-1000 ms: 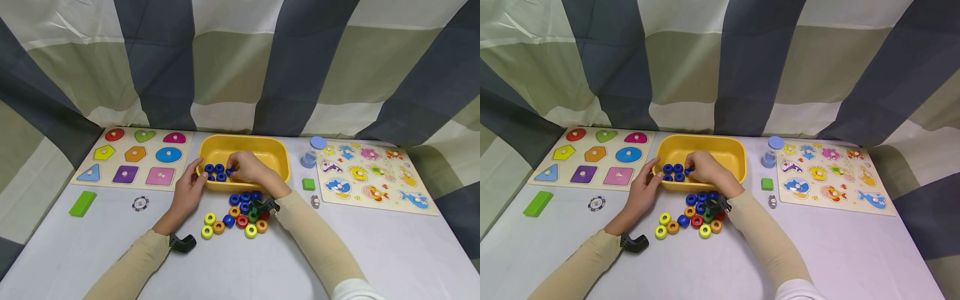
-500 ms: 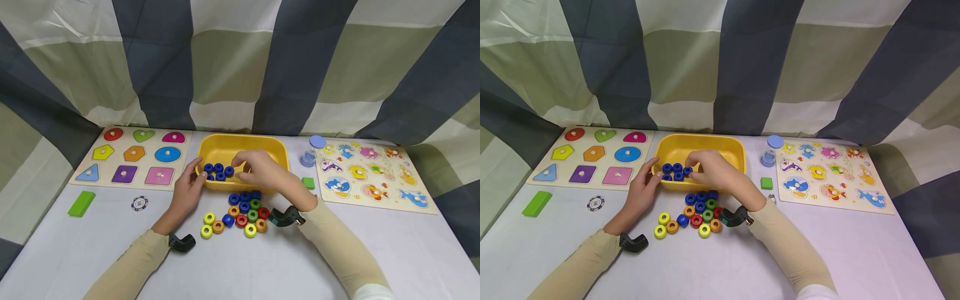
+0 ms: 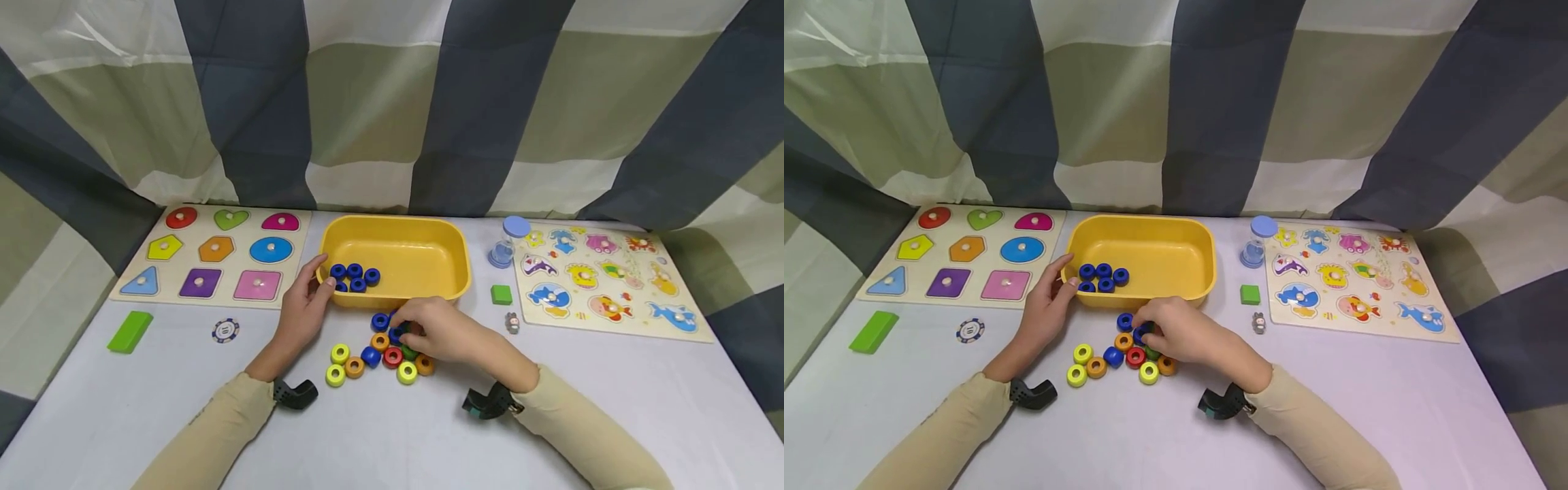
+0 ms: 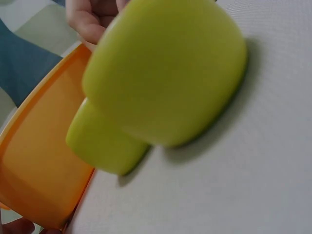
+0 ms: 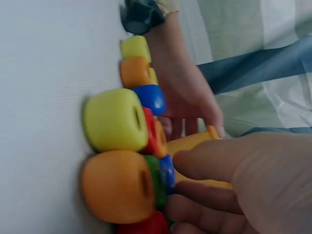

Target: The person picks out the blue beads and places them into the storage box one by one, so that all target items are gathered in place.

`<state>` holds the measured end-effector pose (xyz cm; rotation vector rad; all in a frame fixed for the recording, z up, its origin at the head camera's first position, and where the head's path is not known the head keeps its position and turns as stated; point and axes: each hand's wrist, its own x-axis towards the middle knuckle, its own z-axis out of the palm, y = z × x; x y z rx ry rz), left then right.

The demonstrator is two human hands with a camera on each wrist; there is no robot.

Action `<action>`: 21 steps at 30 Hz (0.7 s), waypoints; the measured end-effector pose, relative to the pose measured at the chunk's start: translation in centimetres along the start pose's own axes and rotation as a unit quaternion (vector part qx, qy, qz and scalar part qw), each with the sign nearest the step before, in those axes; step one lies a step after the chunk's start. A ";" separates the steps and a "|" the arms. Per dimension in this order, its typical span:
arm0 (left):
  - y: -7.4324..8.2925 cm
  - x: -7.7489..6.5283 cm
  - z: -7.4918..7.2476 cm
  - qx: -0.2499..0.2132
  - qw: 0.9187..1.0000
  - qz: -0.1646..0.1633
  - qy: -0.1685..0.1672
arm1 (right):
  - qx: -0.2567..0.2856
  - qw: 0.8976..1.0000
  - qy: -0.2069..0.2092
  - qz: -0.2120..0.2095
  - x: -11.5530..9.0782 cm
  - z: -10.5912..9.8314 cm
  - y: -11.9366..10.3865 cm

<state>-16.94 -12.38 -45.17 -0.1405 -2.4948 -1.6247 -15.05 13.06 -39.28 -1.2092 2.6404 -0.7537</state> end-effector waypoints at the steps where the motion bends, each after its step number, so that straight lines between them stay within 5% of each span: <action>1: 0.0 0.0 0.0 -0.001 1.000 0.000 -0.001 | -0.004 1.000 0.001 -0.002 0.0 0.2 0.0; 21: 0.1 0.1 0.0 -0.001 1.000 0.000 0.000 | -0.066 0.997 0.043 0.025 -0.1 2.4 -0.4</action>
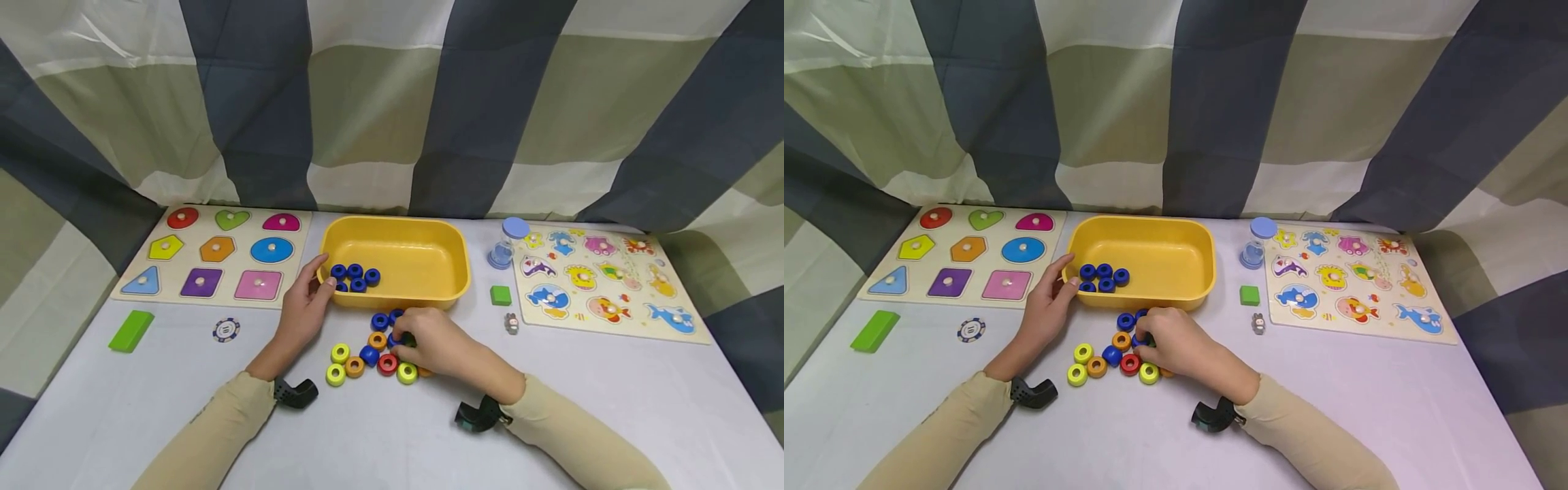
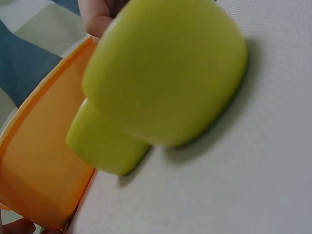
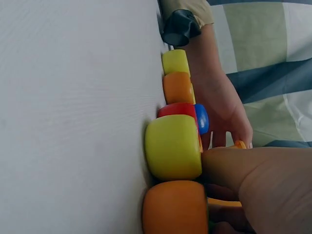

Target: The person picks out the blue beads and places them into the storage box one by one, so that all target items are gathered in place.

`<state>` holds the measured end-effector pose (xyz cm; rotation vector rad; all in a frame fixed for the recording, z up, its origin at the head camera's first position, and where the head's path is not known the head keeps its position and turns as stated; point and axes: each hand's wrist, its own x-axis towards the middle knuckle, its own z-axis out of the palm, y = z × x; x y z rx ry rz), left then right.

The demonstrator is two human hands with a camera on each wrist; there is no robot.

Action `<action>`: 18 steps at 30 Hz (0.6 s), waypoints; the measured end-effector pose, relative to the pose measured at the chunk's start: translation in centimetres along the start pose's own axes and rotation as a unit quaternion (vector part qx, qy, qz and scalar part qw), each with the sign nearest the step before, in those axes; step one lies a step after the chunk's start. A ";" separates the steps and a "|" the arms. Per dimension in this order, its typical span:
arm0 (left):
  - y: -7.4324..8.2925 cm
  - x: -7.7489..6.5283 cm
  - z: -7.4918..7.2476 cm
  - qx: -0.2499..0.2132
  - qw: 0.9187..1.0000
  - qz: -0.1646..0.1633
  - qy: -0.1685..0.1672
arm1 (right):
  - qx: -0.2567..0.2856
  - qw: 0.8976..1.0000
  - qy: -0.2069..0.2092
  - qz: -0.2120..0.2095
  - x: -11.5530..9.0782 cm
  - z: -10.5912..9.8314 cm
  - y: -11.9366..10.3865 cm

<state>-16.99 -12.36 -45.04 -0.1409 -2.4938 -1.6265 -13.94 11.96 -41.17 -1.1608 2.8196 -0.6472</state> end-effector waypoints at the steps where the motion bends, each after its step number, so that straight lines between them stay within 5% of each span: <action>1: 0.0 0.0 0.0 0.000 1.000 0.000 0.000 | -0.001 1.000 0.003 0.000 0.0 0.1 0.0; 12: 0.0 -0.1 0.1 0.004 1.000 -0.003 0.001 | 0.014 1.000 -0.002 0.006 -0.2 0.1 -0.2; 18: 0.1 0.0 0.0 0.001 1.000 -0.004 0.000 | 0.070 0.996 0.035 -0.033 -0.4 -0.6 -0.1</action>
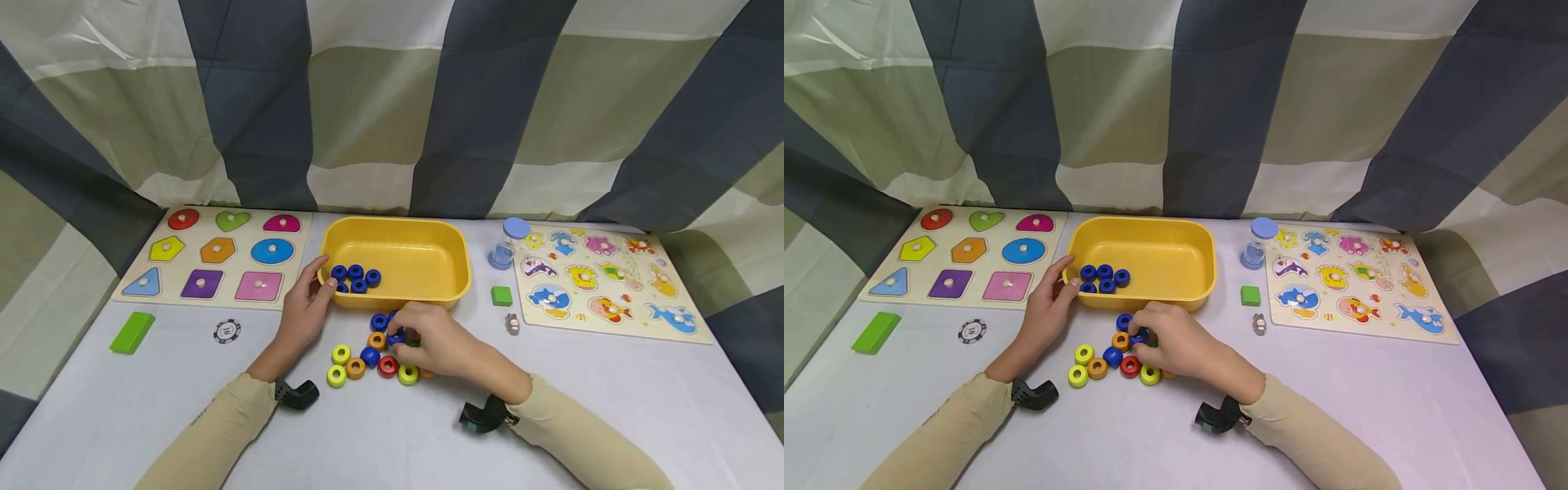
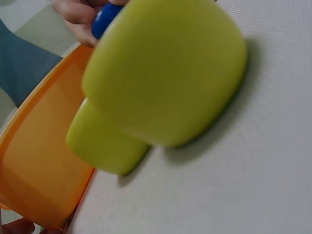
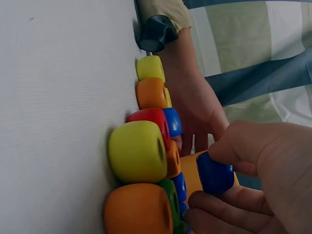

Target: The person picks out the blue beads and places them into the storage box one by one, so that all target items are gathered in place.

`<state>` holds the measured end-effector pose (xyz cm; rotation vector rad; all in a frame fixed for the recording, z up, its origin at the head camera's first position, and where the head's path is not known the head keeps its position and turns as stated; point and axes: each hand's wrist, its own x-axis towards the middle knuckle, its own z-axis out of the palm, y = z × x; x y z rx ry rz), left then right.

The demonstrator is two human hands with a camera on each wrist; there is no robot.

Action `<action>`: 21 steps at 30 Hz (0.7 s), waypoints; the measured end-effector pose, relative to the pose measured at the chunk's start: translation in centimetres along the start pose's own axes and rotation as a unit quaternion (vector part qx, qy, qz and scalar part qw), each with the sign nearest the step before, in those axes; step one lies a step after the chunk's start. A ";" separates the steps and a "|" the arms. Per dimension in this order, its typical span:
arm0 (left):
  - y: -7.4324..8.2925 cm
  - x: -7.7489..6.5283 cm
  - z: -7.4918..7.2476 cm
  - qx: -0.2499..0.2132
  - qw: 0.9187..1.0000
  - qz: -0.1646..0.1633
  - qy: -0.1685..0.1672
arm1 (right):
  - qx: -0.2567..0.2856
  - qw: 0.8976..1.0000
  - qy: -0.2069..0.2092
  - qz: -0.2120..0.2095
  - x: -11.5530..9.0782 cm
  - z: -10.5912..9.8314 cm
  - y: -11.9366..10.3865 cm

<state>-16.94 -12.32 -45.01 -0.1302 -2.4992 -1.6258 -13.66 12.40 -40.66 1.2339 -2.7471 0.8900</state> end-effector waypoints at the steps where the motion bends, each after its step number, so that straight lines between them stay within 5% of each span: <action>1: 0.0 0.0 0.0 -0.001 1.000 0.000 0.000 | 0.010 1.000 0.003 -0.006 0.0 -0.1 0.0; 8: 0.0 0.0 -0.1 -0.002 1.000 0.002 0.001 | 0.041 0.999 0.003 -0.031 0.4 -1.1 -0.1; 14: 0.0 0.0 -0.1 -0.002 1.000 0.002 -0.003 | 0.043 0.995 0.079 -0.034 2.7 -2.8 0.5; 17: 0.0 -0.1 -0.1 -0.001 1.000 -0.001 0.000 | 0.033 0.995 0.092 0.001 4.8 -3.4 1.2; 21: 0.0 0.0 -0.1 -0.002 1.000 0.005 -0.003 | 0.016 0.993 0.065 0.100 7.7 -3.4 2.5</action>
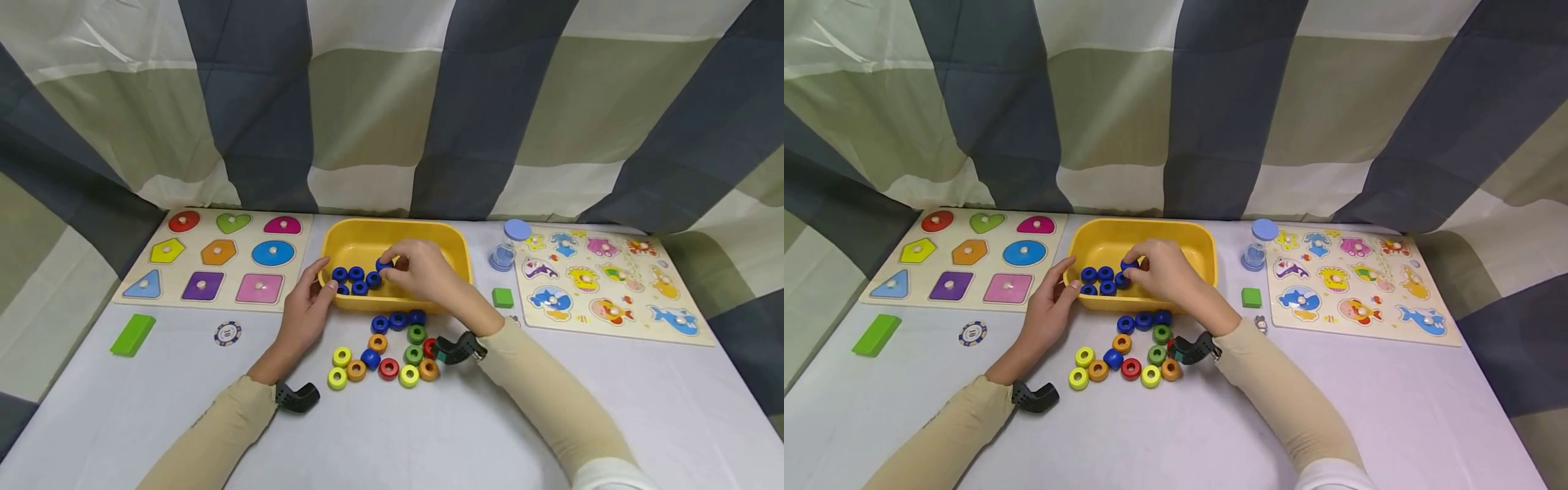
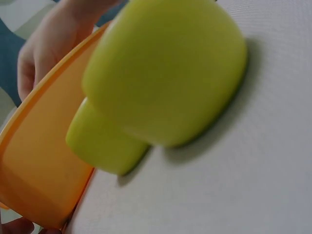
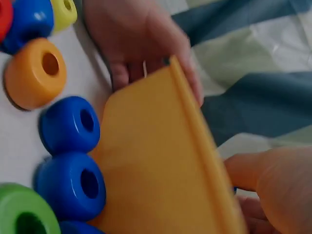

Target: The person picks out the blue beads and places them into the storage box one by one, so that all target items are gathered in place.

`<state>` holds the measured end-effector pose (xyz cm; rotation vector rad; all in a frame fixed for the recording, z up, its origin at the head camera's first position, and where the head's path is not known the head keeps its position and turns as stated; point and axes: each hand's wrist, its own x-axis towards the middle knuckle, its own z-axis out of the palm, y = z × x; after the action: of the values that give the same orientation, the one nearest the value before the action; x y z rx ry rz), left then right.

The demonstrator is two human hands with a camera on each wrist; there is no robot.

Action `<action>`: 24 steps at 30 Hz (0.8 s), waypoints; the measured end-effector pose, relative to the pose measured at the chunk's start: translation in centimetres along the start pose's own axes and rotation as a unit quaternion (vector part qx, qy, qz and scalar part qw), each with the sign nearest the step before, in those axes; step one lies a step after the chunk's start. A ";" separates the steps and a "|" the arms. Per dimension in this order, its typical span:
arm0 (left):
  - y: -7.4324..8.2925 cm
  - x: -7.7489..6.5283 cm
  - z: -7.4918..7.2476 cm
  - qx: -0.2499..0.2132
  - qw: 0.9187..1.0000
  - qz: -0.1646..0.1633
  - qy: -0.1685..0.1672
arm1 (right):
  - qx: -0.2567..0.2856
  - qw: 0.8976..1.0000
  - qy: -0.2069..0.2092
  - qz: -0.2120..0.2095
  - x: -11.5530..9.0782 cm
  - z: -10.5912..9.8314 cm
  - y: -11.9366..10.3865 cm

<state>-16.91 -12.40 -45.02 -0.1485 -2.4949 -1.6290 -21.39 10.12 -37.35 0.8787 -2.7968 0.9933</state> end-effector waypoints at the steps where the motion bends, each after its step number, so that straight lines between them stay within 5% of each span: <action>1: 0.0 0.0 0.0 -0.001 1.000 0.003 0.000 | -0.005 1.000 -0.009 0.027 0.7 0.2 0.3; 7: 0.0 0.0 0.2 -0.004 1.000 0.016 0.003 | -0.032 0.992 -0.054 0.112 3.2 1.5 2.1; 24: -0.1 0.0 0.0 0.001 1.000 0.006 0.001 | 0.000 0.988 -0.118 0.095 3.2 2.4 3.0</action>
<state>-16.96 -12.44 -45.12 -0.1599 -2.4884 -1.6220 -25.33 8.92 -40.23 0.7893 -3.1308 0.9684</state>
